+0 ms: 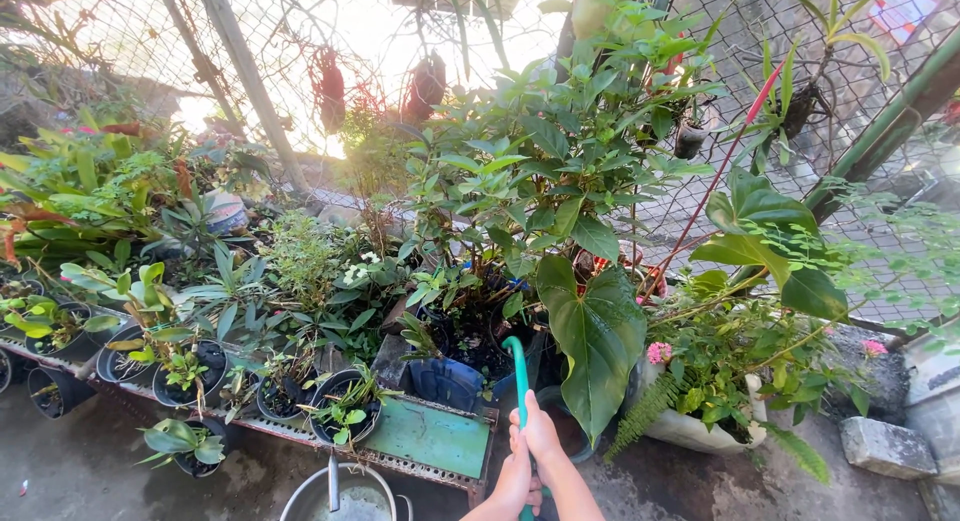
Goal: Watering several potted plants on a balcony using a garden hose.
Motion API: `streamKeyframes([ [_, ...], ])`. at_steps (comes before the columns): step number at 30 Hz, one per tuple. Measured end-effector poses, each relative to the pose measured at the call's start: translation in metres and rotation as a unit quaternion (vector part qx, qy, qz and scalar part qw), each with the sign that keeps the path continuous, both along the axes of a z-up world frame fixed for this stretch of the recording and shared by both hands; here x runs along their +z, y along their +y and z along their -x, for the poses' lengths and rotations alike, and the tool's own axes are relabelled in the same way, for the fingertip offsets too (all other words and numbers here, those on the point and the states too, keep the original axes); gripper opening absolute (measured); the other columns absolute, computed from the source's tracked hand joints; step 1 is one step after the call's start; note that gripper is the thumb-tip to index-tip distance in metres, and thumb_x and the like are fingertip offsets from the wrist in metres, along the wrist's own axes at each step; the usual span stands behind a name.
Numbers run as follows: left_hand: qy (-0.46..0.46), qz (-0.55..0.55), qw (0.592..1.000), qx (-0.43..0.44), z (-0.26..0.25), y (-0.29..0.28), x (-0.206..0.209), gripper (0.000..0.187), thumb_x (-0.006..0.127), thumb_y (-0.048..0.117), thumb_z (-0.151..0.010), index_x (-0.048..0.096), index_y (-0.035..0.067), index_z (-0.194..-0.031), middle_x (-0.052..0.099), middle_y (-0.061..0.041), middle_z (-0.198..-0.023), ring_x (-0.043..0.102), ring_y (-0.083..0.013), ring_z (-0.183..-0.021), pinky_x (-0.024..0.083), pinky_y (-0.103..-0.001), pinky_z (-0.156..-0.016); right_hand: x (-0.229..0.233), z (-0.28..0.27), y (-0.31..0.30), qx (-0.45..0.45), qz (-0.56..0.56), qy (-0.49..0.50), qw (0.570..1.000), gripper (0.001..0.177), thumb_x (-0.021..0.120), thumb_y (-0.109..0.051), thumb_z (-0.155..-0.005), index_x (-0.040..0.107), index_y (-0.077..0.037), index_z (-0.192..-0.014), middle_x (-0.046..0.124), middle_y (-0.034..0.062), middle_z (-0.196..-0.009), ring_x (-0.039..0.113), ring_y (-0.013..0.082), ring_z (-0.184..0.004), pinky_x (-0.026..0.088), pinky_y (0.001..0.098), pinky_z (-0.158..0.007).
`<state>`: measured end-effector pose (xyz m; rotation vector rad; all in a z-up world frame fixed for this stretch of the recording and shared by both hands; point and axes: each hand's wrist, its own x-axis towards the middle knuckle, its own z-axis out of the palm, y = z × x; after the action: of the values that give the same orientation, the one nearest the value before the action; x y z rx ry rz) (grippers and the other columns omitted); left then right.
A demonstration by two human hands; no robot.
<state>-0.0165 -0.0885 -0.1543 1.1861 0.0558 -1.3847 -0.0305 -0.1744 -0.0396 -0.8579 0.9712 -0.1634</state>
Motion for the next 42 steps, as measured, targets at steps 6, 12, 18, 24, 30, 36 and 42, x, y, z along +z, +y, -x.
streamKeyframes([
  [6,0.006,-0.035,0.999,-0.015,-0.003,0.011,0.019,0.067,0.025,0.076,-0.098,0.051,0.015,-0.103,0.033,0.002,-0.053,0.031,-0.0123,-0.035,0.027,-0.03,-0.035,-0.023,-0.006,0.001,0.035,0.002,0.033,0.999,0.064,0.037,-0.066,-0.102,0.052,-0.011,-0.073,0.046,0.0028,-0.054,0.041,0.013,-0.044,0.032,0.0282,-0.042],
  [12,0.004,-0.042,0.999,-0.001,-0.011,0.014,0.047,0.055,0.025,0.071,-0.096,0.053,0.031,-0.12,0.034,0.001,-0.053,0.03,-0.013,-0.036,0.026,-0.031,-0.037,-0.02,-0.017,0.003,0.019,0.001,0.05,0.999,0.065,0.036,-0.065,-0.101,0.052,-0.009,-0.073,0.047,0.0031,-0.054,0.043,0.0142,-0.044,0.036,0.0285,-0.043],
  [18,-0.059,0.008,0.997,0.048,-0.03,0.004,-0.023,0.069,0.03,0.07,-0.103,0.055,0.008,-0.12,0.04,0.003,-0.052,0.034,-0.0094,-0.034,0.026,-0.027,-0.033,0.001,-0.037,0.009,0.067,-0.024,-0.018,0.997,0.062,0.037,-0.064,-0.102,0.049,-0.011,-0.073,0.046,0.0018,-0.053,0.041,0.0133,-0.044,0.034,0.0286,-0.043],
  [24,-0.084,0.018,0.985,0.151,-0.055,-0.008,-0.004,0.059,0.033,0.066,-0.099,0.054,0.015,-0.12,0.042,0.0,-0.05,0.037,-0.0136,-0.033,0.027,-0.031,-0.033,0.016,-0.073,0.004,0.123,-0.024,-0.086,0.988,0.061,0.037,-0.063,-0.1,0.049,-0.011,-0.072,0.045,0.0024,-0.051,0.042,0.0151,-0.041,0.033,0.0294,-0.041],
  [30,-0.029,0.004,0.991,0.132,-0.076,-0.002,0.023,0.069,0.027,0.073,-0.098,0.051,0.01,-0.115,0.033,0.001,-0.05,0.033,-0.0147,-0.032,0.029,-0.033,-0.032,0.014,-0.093,0.002,0.141,-0.006,-0.038,0.989,0.061,0.04,-0.063,-0.102,0.051,-0.011,-0.073,0.048,0.002,-0.055,0.047,0.0144,-0.045,0.037,0.0287,-0.044],
  [36,-0.019,-0.018,0.998,0.058,-0.095,-0.03,0.037,0.078,0.025,0.08,-0.104,0.044,0.005,-0.091,0.035,0.001,-0.051,0.037,-0.0141,-0.032,0.035,-0.032,-0.032,-0.001,-0.106,-0.032,0.042,0.028,-0.041,0.998,0.063,0.039,-0.064,-0.099,0.05,-0.01,-0.071,0.045,0.0047,-0.053,0.045,0.018,-0.043,0.037,0.0313,-0.042],
  [42,-0.101,0.026,0.994,0.024,-0.103,-0.07,0.054,0.075,0.027,0.07,-0.11,0.048,0.0,-0.127,0.039,0.003,-0.054,0.039,-0.012,-0.036,0.034,-0.029,-0.035,0.04,-0.105,-0.064,-0.033,0.042,-0.105,0.993,0.061,0.037,-0.061,-0.102,0.047,-0.009,-0.072,0.04,0.0023,-0.051,0.039,0.0154,-0.041,0.031,0.0304,-0.04],
])
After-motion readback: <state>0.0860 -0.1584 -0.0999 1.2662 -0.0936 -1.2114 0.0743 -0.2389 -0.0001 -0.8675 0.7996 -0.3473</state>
